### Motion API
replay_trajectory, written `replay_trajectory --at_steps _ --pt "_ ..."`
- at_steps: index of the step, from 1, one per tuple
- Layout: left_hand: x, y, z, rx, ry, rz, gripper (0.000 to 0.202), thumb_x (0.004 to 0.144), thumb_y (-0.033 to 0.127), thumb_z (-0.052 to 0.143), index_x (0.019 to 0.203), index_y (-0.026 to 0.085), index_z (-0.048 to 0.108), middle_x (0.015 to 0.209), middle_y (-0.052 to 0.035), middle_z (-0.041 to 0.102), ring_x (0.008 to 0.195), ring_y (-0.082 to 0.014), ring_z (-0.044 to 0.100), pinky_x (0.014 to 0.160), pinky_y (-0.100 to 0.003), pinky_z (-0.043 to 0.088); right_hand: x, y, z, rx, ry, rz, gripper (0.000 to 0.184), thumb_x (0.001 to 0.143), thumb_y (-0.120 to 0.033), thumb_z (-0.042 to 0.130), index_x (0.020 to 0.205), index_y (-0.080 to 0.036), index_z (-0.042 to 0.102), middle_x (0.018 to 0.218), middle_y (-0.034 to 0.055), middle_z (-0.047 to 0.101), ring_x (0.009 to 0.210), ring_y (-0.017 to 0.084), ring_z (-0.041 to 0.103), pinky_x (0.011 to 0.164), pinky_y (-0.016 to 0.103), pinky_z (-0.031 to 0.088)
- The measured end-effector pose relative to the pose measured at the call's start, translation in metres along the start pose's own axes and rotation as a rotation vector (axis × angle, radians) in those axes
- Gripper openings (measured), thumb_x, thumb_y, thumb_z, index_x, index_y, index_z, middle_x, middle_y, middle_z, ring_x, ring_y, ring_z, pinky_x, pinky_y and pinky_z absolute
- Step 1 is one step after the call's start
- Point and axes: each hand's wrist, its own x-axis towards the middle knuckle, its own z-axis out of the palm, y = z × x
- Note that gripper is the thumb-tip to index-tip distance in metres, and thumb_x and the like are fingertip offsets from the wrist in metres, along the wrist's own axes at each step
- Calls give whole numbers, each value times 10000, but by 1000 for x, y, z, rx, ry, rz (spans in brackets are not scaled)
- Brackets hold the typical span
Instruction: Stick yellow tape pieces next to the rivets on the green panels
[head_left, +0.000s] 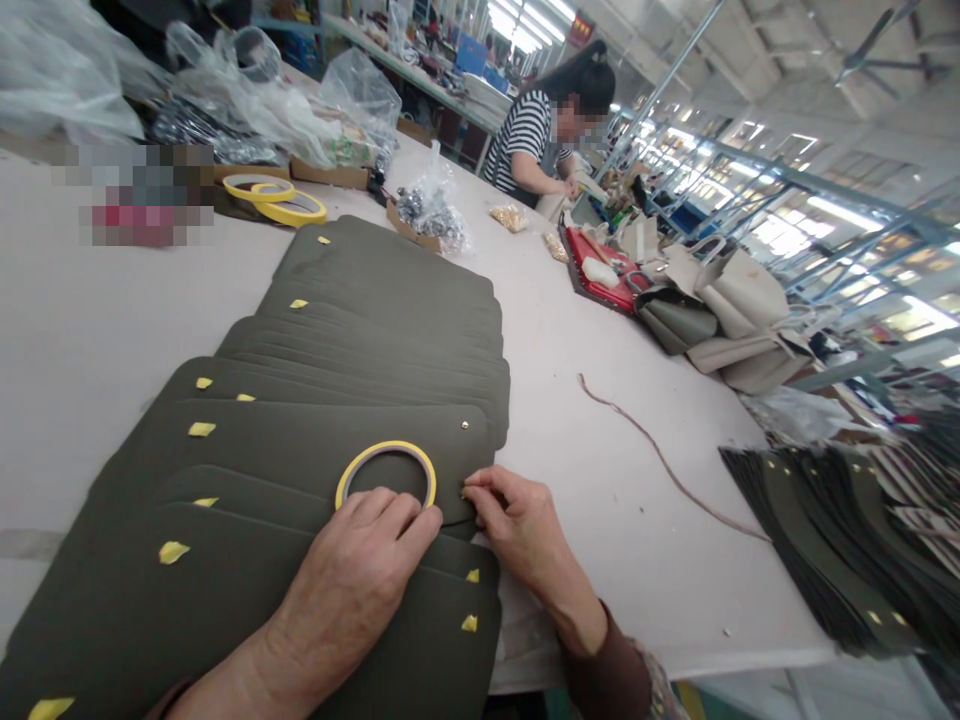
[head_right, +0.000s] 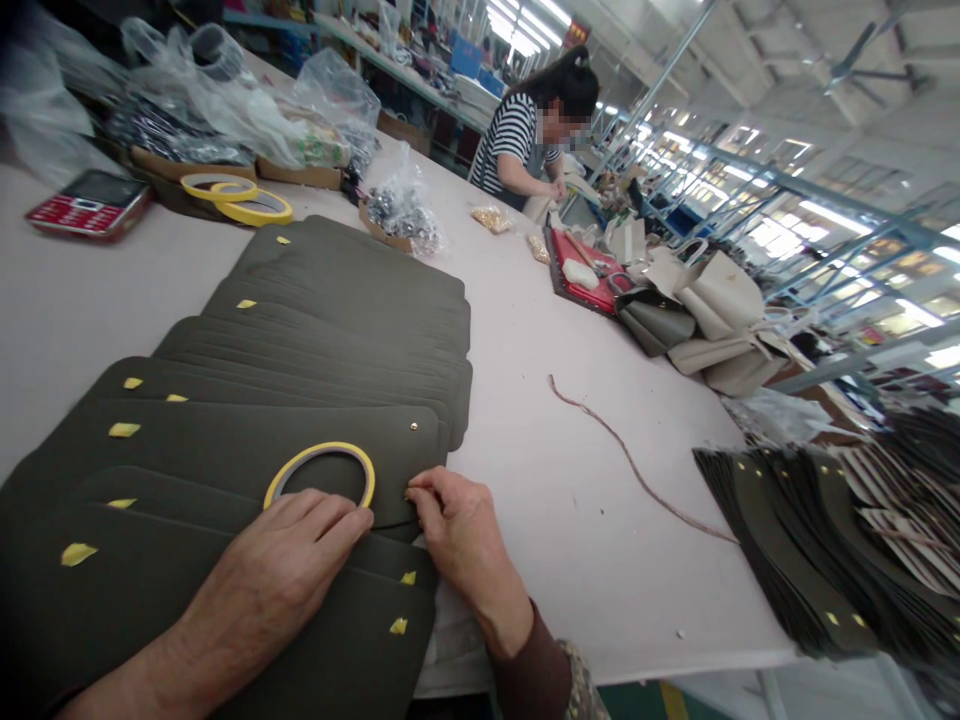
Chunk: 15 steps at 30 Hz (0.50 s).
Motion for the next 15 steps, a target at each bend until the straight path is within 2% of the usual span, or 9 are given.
replay_trajectory --at_steps 2,4,7,10,15 --pt "-1 0 1 3 9 -4 185 947 126 427 978 196 596 814 -24 583 755 -227 488 701 -371 381 -3 7 -1 101 6 95 178 860 -254 620 1021 -202 675 540 -63 585 455 113 541 485 216 434" --pt "-1 0 3 0 2 -10 177 941 121 439 975 197 594 818 -24 583 756 -227 489 700 -371 382 -8 14 -1 195 34 159 189 879 -302 613 1032 -196 649 538 -65 577 438 118 532 445 217 427" --pt "-2 0 4 9 -12 -14 151 930 128 469 973 201 594 804 -21 571 749 -228 486 699 -376 387 -16 20 1 156 86 28 120 893 -284 611 865 -191 683 696 2 672 592 136 612 553 236 478" --pt "-1 -1 4 18 -8 -4 138 925 132 482 965 202 594 786 -18 561 735 -227 486 688 -379 393 -19 17 6 -9 124 -165 109 896 -209 616 857 -198 717 800 30 711 728 154 646 686 257 483" --pt "1 -1 1 4 91 28 136 941 140 460 969 178 588 734 -20 550 686 -209 487 644 -363 406 -9 4 9 -186 99 -213 118 899 -164 600 873 -199 710 788 28 682 724 154 630 687 256 460"
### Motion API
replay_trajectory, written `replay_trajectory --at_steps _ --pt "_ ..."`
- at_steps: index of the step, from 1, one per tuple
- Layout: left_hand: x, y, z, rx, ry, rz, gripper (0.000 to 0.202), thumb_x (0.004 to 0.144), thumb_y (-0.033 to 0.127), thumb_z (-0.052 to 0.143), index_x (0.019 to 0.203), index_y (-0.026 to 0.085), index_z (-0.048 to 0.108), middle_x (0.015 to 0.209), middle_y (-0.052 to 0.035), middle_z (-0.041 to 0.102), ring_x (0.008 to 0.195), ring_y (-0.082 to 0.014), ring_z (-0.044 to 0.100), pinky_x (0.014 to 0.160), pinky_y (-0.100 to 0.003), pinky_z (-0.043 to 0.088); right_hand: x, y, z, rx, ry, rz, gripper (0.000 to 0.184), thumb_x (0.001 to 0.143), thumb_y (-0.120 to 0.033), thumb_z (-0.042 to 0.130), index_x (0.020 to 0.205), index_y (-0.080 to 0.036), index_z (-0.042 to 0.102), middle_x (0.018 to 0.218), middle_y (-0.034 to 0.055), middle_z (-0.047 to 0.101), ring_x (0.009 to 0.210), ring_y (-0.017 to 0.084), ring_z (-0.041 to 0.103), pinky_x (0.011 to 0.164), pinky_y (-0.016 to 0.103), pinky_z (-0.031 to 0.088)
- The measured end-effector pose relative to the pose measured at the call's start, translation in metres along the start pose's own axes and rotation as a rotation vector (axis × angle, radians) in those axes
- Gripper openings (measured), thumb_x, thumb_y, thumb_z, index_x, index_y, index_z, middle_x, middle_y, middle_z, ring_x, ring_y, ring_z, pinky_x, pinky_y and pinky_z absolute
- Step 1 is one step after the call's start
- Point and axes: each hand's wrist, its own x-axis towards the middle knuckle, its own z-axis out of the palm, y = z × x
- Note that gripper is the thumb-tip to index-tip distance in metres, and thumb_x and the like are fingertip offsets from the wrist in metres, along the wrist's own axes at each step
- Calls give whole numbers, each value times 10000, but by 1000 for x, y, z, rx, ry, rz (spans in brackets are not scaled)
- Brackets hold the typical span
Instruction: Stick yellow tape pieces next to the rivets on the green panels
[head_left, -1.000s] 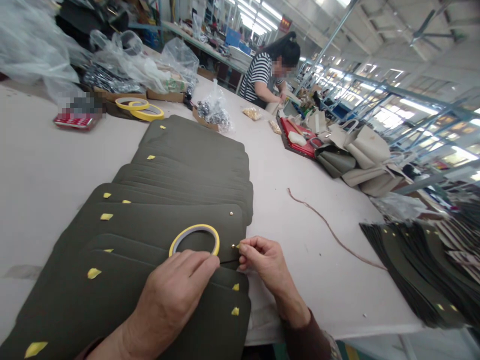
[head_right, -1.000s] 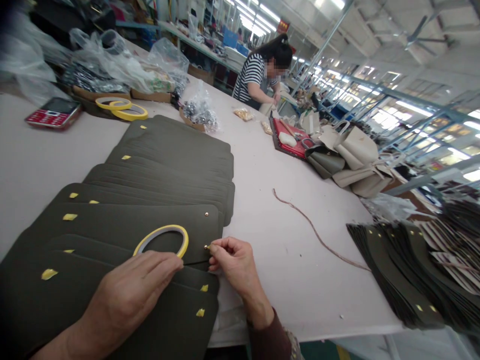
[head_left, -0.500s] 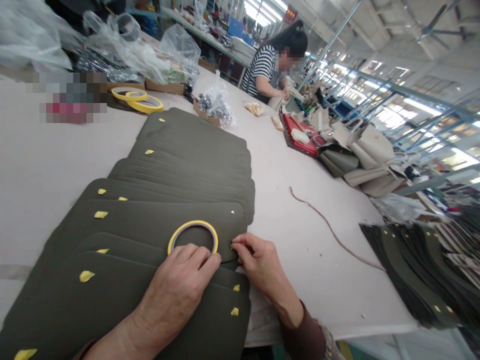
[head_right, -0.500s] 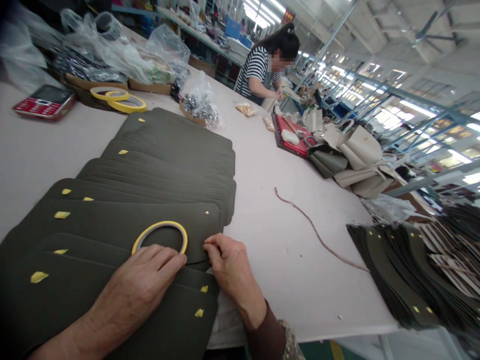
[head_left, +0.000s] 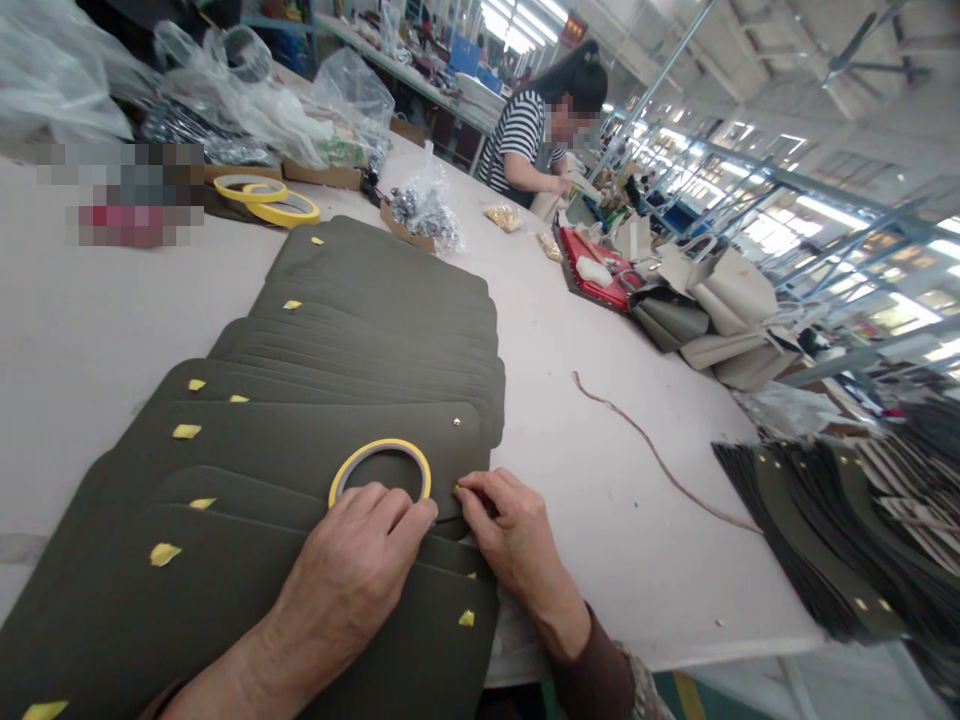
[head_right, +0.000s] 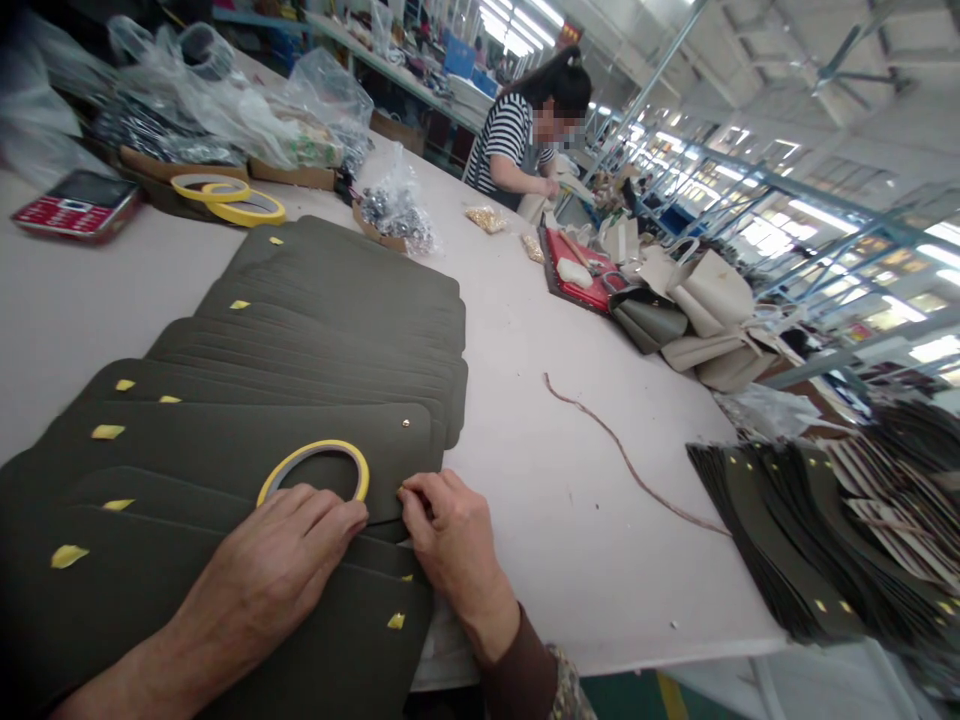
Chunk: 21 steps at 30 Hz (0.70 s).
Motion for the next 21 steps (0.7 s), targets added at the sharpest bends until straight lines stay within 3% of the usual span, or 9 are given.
replay_trajectory --at_steps 5,8,13,18,21 --pt "2 -2 -6 -87 166 -3 179 952 103 447 1057 153 584 848 -41 657 771 -180 585 714 -326 476 4 -7 -17 -98 -192 -2 73 826 -163 673 768 -203 693 724 1 631 656 136 591 617 239 430" --pt "0 -5 -8 -145 246 46 218 948 83 465 1126 138 581 942 -45 709 852 -150 644 786 -275 512 -2 -12 -26 -11 -342 -12 56 792 -160 703 762 -207 700 728 -7 645 636 124 594 584 220 433" --pt "-4 -6 -10 -180 256 44 284 961 149 513 1242 122 540 1046 -57 746 910 -118 695 844 -212 527 -3 -26 -24 214 -35 -102 142 861 -151 634 986 -185 693 811 25 691 710 140 625 687 251 494" --pt "-6 -5 -9 -62 228 17 322 982 214 484 1286 106 494 1033 -92 755 785 -149 717 707 -253 553 1 -35 -11 219 -27 -324 173 904 -124 567 1019 -193 676 930 71 710 857 165 649 772 267 521" --pt "-8 -5 -8 -39 224 20 287 991 237 470 1256 130 504 943 -65 762 694 -145 705 651 -257 544 1 -34 -4 145 -4 -398 164 909 -116 525 953 -190 665 872 69 710 799 164 650 730 263 525"
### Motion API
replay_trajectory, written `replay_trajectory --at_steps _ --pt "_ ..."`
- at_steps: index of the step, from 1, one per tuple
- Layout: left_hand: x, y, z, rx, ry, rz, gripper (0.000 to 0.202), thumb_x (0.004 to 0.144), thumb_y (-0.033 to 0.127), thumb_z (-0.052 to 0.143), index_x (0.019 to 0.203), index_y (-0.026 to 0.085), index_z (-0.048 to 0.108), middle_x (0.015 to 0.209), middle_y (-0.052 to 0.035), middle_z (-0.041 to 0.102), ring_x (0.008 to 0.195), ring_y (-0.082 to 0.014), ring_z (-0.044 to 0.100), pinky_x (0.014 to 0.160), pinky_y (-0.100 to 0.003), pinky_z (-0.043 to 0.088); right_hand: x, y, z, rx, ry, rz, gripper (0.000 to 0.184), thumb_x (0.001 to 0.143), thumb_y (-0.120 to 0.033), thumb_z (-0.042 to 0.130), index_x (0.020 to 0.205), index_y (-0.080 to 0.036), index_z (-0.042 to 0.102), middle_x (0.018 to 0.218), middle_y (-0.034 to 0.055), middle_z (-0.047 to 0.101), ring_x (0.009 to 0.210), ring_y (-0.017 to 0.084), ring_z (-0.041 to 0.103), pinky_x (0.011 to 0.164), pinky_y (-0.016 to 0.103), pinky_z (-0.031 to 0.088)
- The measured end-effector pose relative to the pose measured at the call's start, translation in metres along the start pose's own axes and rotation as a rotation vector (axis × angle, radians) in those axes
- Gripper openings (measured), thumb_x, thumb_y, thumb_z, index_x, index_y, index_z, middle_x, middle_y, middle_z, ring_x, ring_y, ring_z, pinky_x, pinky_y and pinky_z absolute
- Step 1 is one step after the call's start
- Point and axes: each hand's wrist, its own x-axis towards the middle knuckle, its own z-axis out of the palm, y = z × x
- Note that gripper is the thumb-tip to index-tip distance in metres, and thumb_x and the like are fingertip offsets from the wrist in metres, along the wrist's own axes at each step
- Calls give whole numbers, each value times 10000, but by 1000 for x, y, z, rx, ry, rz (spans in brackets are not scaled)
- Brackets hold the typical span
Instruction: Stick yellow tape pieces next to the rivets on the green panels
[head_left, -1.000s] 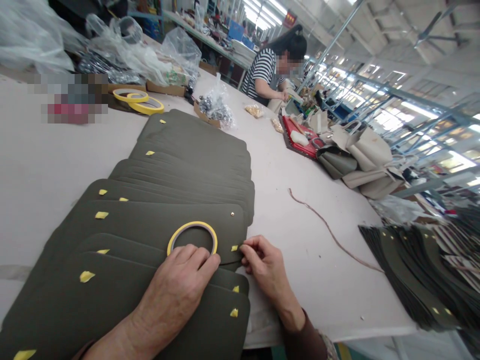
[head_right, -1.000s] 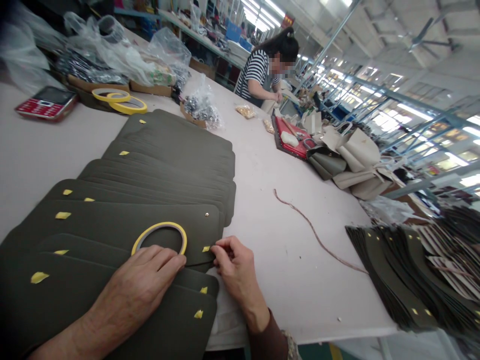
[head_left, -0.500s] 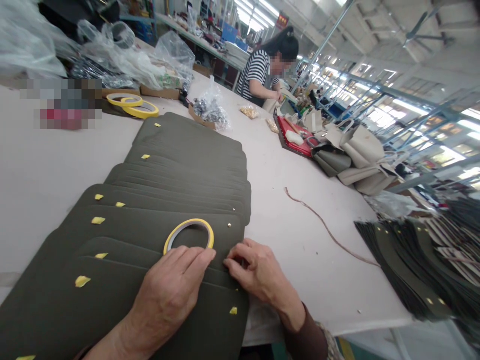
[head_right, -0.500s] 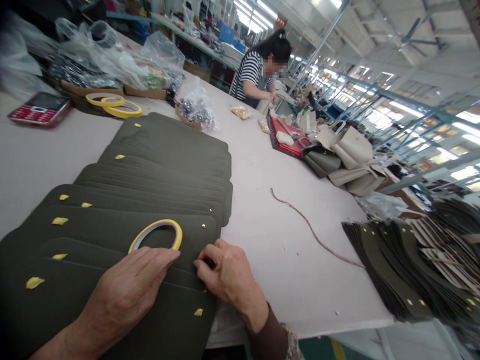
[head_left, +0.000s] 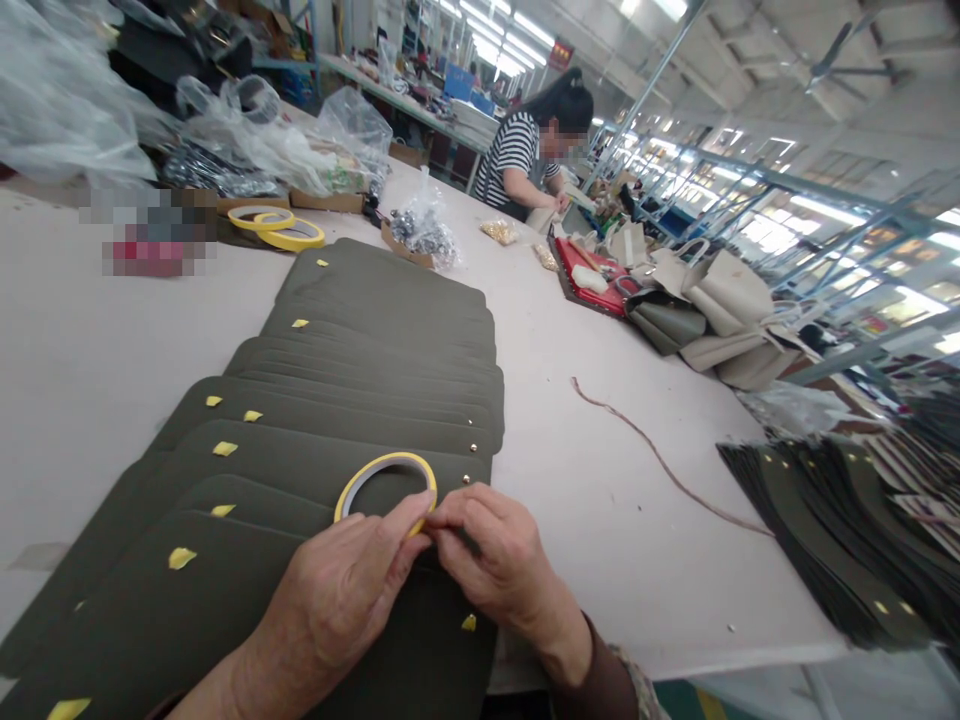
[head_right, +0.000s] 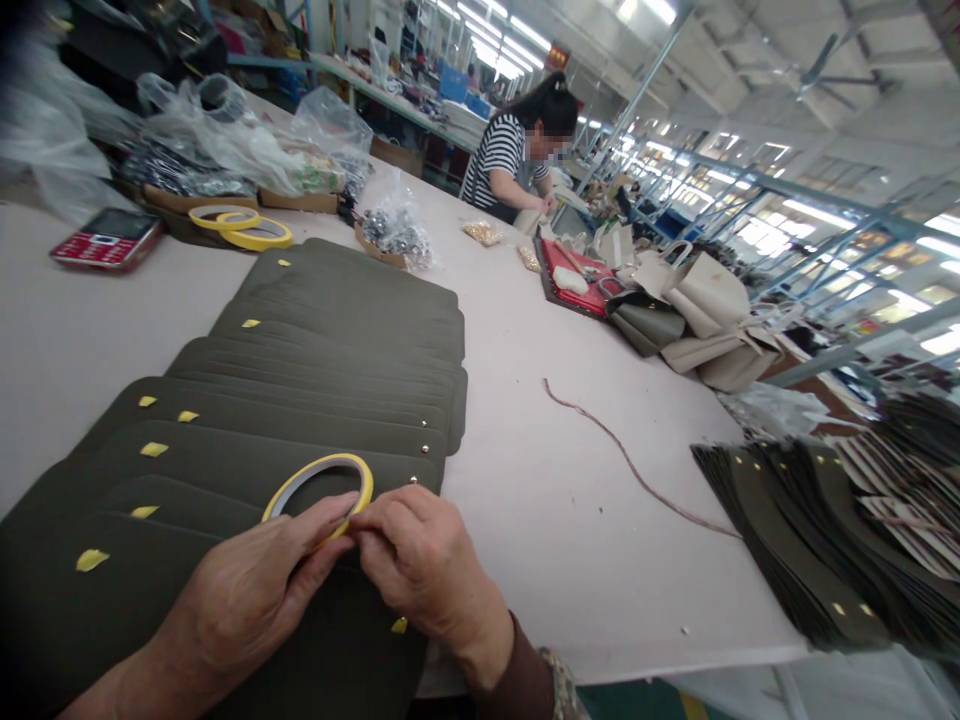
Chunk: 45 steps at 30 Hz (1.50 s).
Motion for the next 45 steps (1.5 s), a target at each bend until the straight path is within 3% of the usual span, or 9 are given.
replay_trajectory --at_steps 5,10,17,20,24,31,36,40,45 --pt "4 2 -4 -69 -5 9 171 997 194 433 1109 162 558 881 -30 750 726 -123 703 680 -217 543 -8 4 8 -130 84 -38 152 851 -81 527 826 -195 624 713 37 687 658 155 636 625 254 496" --pt "12 6 -7 -142 -24 11 205 969 113 405 932 186 593 734 1 683 657 -107 659 641 -186 523 -13 -4 12 -119 160 72 130 819 -100 552 780 -188 639 677 31 671 618 148 630 588 248 481" --pt "19 10 -4 -259 14 10 169 936 74 447 936 172 585 778 -15 666 732 -113 647 691 -198 512 -5 10 9 403 221 749 94 760 -246 624 701 -173 633 537 -19 618 450 110 580 439 199 459" --pt "18 9 0 -185 -48 -5 160 964 118 431 941 177 577 781 -15 654 732 -133 625 684 -239 499 -3 30 0 552 200 895 204 739 -349 684 751 -147 665 535 -14 622 436 108 577 437 210 494" --pt "13 5 9 -24 -205 -23 228 987 157 370 943 194 591 782 -20 632 718 -171 582 660 -301 466 -1 42 -5 479 126 868 224 775 -357 681 778 -134 703 581 10 650 491 114 604 485 217 525" --pt "8 4 13 66 -282 -27 214 949 116 397 970 196 595 764 -17 586 691 -211 522 632 -353 406 10 38 -3 88 55 689 148 825 -221 593 739 -171 702 589 -6 639 505 113 578 484 205 452" --pt "9 5 11 98 -308 -41 209 926 85 422 965 196 595 760 -14 578 688 -209 513 642 -353 384 2 39 -5 134 86 696 190 851 -238 622 1032 -184 638 550 -60 606 473 115 576 491 205 451" --pt "11 6 11 120 -315 -45 202 921 87 434 953 203 597 743 -6 572 678 -206 514 646 -356 380 -11 39 -1 75 132 616 148 901 -275 583 839 -189 687 657 3 671 570 132 618 555 228 478" --pt "12 6 10 133 -299 -37 143 931 125 462 943 194 587 730 -5 570 672 -216 525 637 -370 407 -2 33 3 -154 77 496 144 889 -222 600 802 -205 713 744 28 707 667 157 628 649 257 461"
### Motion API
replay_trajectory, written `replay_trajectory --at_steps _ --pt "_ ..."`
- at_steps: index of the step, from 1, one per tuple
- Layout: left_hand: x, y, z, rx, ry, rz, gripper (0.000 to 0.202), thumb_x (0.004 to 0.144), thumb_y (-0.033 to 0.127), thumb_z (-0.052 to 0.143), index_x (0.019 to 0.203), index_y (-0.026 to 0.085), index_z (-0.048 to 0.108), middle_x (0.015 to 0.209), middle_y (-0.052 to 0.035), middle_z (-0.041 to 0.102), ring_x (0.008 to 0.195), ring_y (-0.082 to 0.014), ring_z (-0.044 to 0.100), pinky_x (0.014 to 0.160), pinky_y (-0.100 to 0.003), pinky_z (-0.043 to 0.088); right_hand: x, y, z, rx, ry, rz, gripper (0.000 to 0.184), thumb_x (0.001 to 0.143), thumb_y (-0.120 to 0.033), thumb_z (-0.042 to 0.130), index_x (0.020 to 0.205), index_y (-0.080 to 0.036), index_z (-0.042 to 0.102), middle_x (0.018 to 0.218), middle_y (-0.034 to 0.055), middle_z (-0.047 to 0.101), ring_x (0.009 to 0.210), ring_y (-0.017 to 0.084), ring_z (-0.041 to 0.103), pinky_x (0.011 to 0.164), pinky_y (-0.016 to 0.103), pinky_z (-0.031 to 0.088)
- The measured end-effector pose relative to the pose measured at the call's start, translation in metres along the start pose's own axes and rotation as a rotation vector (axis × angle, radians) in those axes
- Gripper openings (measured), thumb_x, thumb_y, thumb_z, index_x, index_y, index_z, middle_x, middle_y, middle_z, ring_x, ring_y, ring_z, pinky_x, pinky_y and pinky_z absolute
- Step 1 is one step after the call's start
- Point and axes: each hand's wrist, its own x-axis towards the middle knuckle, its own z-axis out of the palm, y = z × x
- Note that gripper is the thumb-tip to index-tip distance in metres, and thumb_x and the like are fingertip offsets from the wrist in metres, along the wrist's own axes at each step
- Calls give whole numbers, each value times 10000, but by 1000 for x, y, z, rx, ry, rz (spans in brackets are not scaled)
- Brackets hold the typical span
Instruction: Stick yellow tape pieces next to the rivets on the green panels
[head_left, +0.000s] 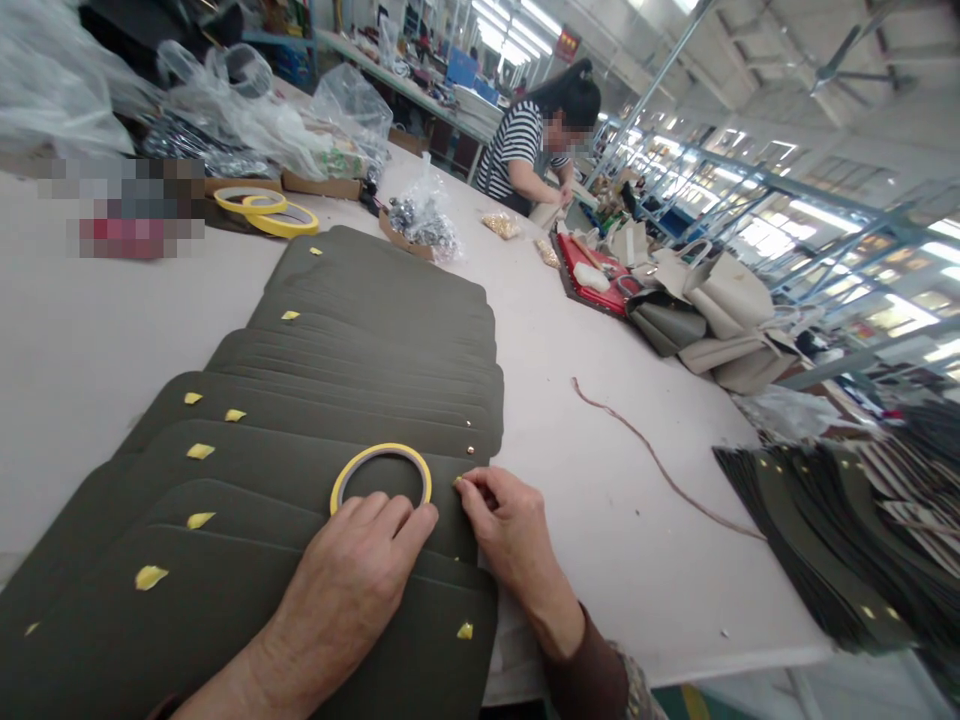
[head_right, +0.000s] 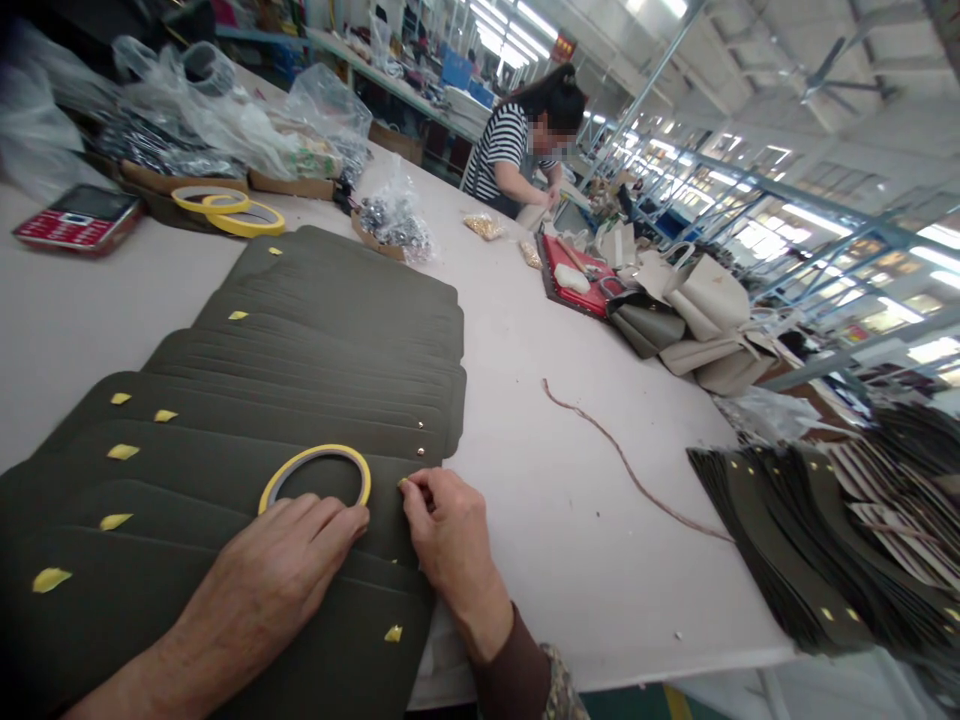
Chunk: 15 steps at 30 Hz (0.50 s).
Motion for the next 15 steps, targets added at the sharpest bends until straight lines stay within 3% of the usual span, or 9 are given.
replay_trajectory --at_steps 3,6,8,11,15 --pt "2 -6 -2 -13 62 -1 160 948 121 433 999 165 579 802 -29 608 738 -215 556 678 -365 451 13 -8 -4 -82 -117 -12 131 863 -179 611 772 -210 700 672 3 671 606 143 594 606 247 427" --pt "7 -18 -4 44 141 -32 190 954 118 417 1059 124 576 983 -94 649 919 -241 584 815 -387 488 24 -8 -9 7 -200 17 95 853 -197 618 858 -214 711 641 -25 640 566 126 569 572 233 411" --pt "12 -27 -5 84 150 -55 188 949 125 433 1066 114 580 1046 -118 648 1001 -266 573 876 -415 486 29 -2 -10 95 -155 39 143 877 -241 593 954 -208 709 661 -28 627 579 125 563 573 231 413" --pt "17 -35 -3 80 96 -95 169 937 131 466 1052 129 589 992 -104 652 983 -277 572 851 -431 492 36 9 -7 133 -42 46 172 882 -261 568 968 -189 699 676 -25 600 599 127 543 587 240 414" --pt "21 -38 -1 36 58 -119 154 947 160 464 1021 143 598 908 -84 647 896 -265 579 799 -430 483 43 18 -4 169 -57 85 157 839 -270 618 948 -175 679 628 -45 575 567 121 523 580 241 414"
